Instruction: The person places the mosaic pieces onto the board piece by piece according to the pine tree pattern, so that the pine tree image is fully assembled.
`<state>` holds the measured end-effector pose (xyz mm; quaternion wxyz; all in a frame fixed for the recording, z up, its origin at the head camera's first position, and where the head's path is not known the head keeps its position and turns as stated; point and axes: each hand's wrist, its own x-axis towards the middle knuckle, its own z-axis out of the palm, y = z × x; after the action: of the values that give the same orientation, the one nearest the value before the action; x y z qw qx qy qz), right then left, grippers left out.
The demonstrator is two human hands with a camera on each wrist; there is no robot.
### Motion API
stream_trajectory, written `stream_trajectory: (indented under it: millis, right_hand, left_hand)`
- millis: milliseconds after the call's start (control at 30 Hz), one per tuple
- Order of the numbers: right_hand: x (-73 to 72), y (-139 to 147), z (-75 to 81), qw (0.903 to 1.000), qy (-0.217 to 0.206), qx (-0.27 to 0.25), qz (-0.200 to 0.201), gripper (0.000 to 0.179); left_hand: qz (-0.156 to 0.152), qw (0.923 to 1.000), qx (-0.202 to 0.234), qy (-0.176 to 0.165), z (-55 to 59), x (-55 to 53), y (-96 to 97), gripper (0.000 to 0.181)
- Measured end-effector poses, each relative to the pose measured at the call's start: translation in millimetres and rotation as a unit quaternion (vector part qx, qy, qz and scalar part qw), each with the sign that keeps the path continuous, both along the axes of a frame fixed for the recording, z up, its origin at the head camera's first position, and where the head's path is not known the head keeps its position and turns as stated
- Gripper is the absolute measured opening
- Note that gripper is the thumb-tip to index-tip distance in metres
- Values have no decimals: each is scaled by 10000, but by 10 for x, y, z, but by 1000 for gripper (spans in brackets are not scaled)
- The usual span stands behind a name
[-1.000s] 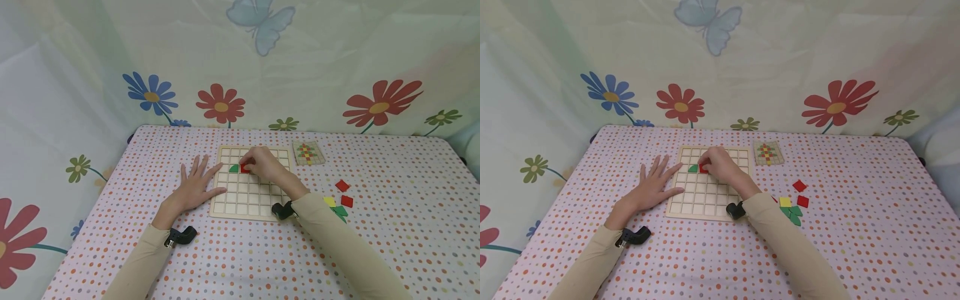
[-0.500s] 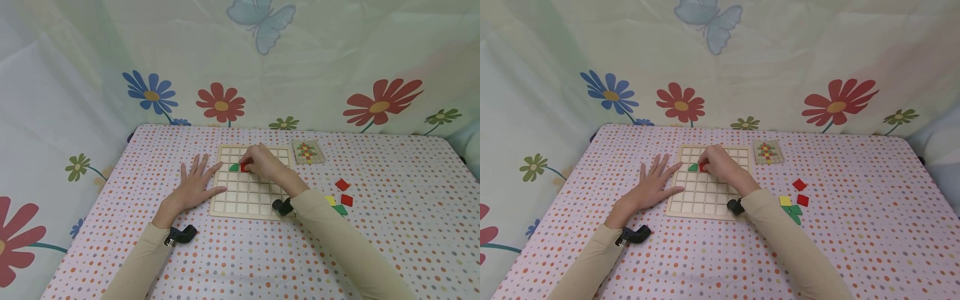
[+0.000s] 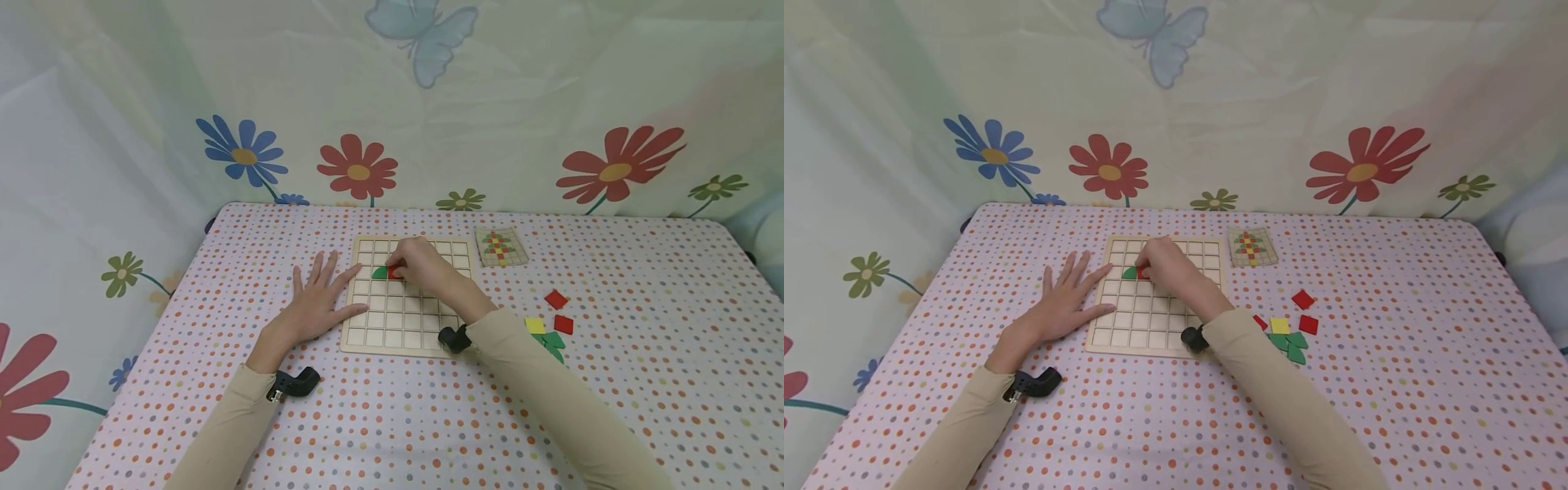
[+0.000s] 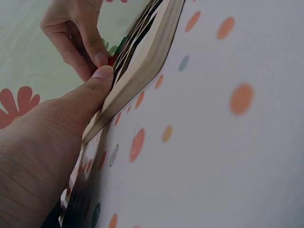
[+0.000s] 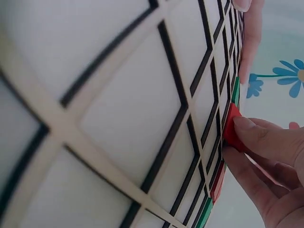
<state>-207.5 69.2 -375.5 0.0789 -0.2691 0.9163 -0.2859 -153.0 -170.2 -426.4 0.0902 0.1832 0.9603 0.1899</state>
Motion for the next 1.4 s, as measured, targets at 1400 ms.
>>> stream_trajectory:
  millis: [1400]
  right_hand:
    - [626, 919, 352, 9939, -219, 710, 817, 22]
  left_hand:
    - [-1, 10000, 30, 13, 10, 18, -6, 84]
